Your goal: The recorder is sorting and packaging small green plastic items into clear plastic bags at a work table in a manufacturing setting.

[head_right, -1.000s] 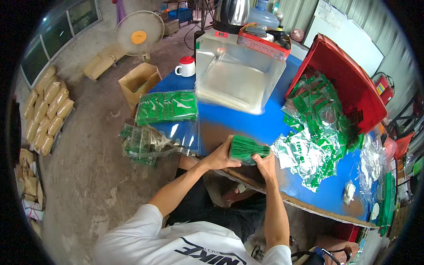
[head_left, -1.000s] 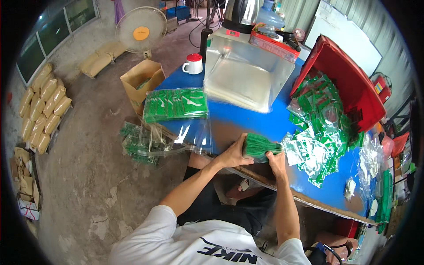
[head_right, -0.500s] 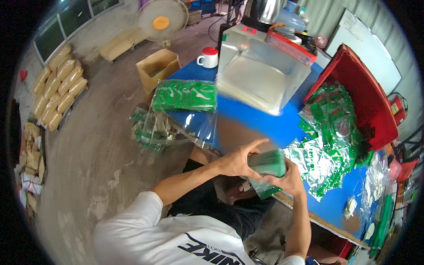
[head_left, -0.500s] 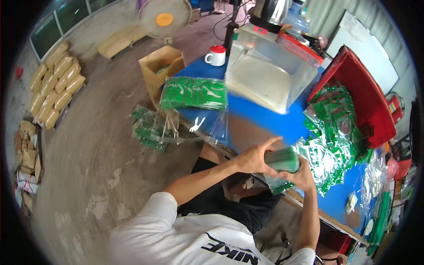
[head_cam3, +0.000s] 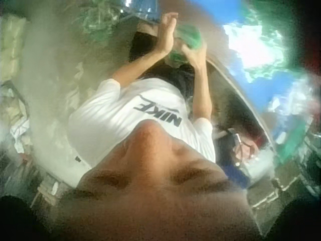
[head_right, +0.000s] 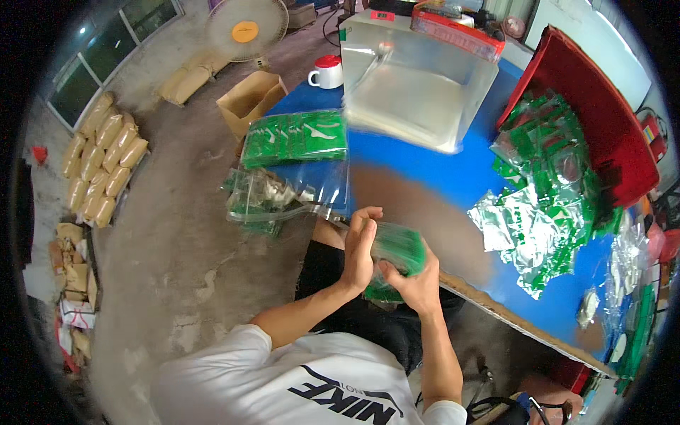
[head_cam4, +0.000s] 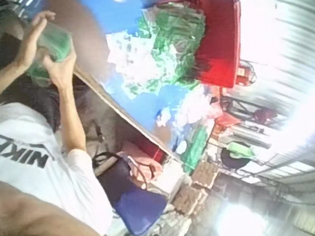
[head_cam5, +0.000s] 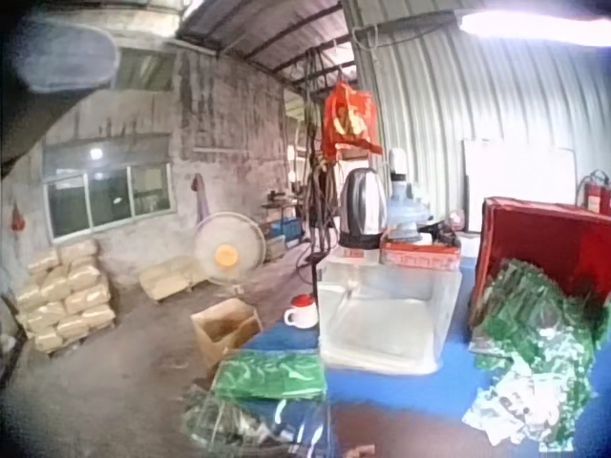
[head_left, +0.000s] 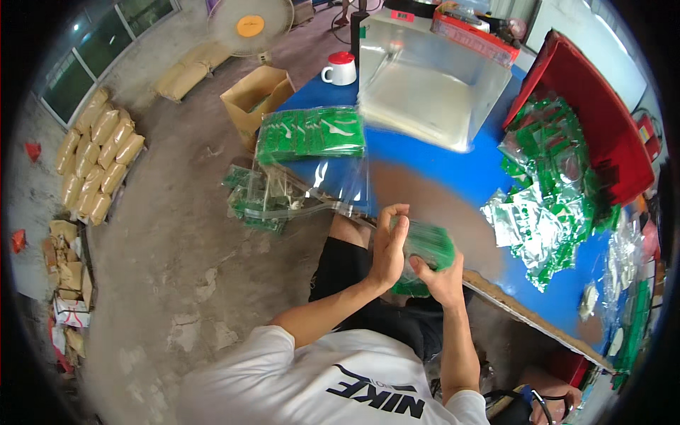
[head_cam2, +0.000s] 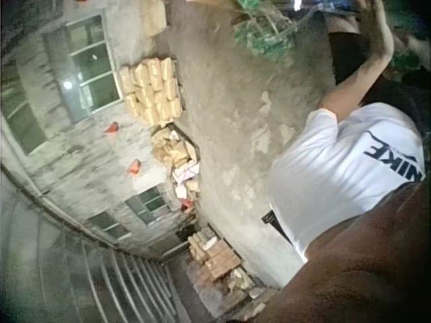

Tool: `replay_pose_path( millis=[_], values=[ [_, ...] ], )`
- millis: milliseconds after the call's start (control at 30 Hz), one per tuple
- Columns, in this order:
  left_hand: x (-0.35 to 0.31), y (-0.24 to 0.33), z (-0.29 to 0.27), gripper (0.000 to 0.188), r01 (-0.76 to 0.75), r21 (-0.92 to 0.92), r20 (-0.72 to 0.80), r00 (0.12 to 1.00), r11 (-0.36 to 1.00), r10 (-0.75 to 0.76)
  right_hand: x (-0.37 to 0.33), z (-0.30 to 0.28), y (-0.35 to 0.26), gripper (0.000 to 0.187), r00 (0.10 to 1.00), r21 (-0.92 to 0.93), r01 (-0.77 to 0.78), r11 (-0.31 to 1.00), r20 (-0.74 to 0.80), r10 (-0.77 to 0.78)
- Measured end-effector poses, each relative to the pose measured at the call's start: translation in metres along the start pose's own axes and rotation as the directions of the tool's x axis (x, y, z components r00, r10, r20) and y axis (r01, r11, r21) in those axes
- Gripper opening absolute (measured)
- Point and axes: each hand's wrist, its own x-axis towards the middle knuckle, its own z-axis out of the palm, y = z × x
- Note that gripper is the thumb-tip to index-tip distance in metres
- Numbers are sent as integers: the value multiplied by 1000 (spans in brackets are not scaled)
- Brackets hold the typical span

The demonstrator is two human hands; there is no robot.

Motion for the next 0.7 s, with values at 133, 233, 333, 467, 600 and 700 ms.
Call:
replay_pose_path(
  millis=[133,233,333,467,600,700],
  values=[
    [-8,23,-16,40,105,-85,41,994,991,-102,-6,17,-11,55,997,87,73,993,19,-75],
    [-9,16,-31,43,-60,132,43,998,989,55,-7,12,8,61,998,189,-3,982,66,-10],
    [9,27,-85,30,-127,277,141,986,952,90,-10,3,48,72,977,635,-198,747,69,200],
    [70,70,-181,60,-437,899,430,867,-29,253,-4,-9,57,70,957,768,-244,592,91,276],
    [92,46,-196,61,-566,782,601,796,-263,72,11,14,33,59,952,784,-237,573,69,299],
    [114,28,-193,46,-637,765,644,757,-98,109,14,16,27,62,955,780,-229,583,64,290]
  ],
)
